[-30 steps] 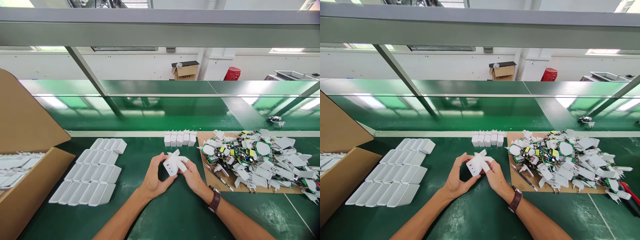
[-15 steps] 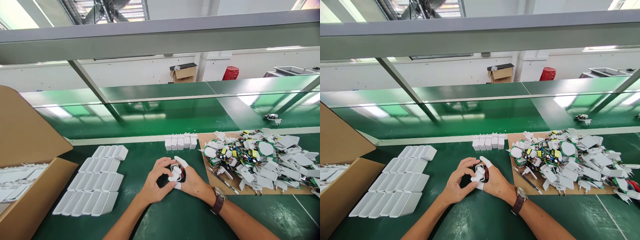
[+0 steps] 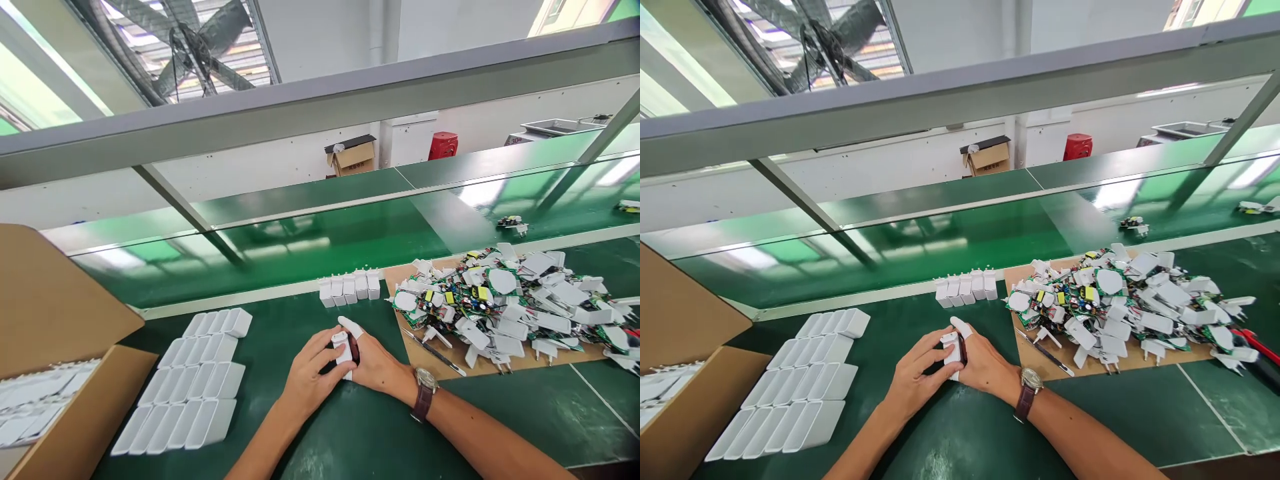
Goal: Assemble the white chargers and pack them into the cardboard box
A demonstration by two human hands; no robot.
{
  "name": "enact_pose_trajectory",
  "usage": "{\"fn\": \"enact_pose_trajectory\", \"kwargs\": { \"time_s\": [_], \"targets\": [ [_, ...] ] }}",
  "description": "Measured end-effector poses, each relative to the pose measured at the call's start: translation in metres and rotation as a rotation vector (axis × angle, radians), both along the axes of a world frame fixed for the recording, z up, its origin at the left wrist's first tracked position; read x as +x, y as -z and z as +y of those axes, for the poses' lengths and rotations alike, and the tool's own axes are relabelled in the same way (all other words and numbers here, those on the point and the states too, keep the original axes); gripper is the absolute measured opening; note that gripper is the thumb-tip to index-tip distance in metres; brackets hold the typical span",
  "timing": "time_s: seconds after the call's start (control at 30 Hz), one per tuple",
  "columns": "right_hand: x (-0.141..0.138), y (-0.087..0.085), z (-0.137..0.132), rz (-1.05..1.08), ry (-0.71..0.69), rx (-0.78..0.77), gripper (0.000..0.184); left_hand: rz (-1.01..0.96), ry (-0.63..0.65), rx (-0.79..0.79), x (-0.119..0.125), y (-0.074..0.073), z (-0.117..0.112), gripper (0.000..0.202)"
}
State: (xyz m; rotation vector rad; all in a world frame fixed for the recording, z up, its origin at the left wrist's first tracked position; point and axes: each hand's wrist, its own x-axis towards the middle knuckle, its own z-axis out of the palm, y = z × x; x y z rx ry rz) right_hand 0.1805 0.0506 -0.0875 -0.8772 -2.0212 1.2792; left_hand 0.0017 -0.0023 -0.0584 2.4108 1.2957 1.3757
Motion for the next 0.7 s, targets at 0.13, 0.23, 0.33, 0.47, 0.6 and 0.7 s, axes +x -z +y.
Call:
{"fn": "enact_pose_trajectory", "kwargs": {
  "time_s": [0.13,0.23,0.33,0.47,0.6,0.7],
  "targets": [
    [-0.002,0.005,-0.002,-0.028,-0.011,0.089,0.098,0.071,-0.023,-0.16,-0.011,0.006,-0.004,0.02],
    [0.0,0.005,-0.005,-0.068,0.006,0.103,0.099,0.03,-0.145,-0.279,-0.032,0.007,0.017,0.023],
    [0.004,0.001,-0.007,-0.134,0.013,0.108,0.096,-0.083,-0.304,-0.379,-0.057,0.007,0.054,0.027],
    [0.007,-0.001,-0.008,-0.131,-0.011,0.153,0.091,-0.112,-0.334,-0.408,-0.068,0.006,0.093,0.024],
    [0.008,0.006,-0.006,-0.089,-0.037,0.19,0.087,-0.089,-0.324,-0.414,-0.058,0.003,0.096,0.019],
    [0.009,0.013,-0.006,-0.082,-0.029,0.209,0.08,-0.063,-0.366,-0.411,-0.072,-0.014,0.084,0.025]
  ]
}}
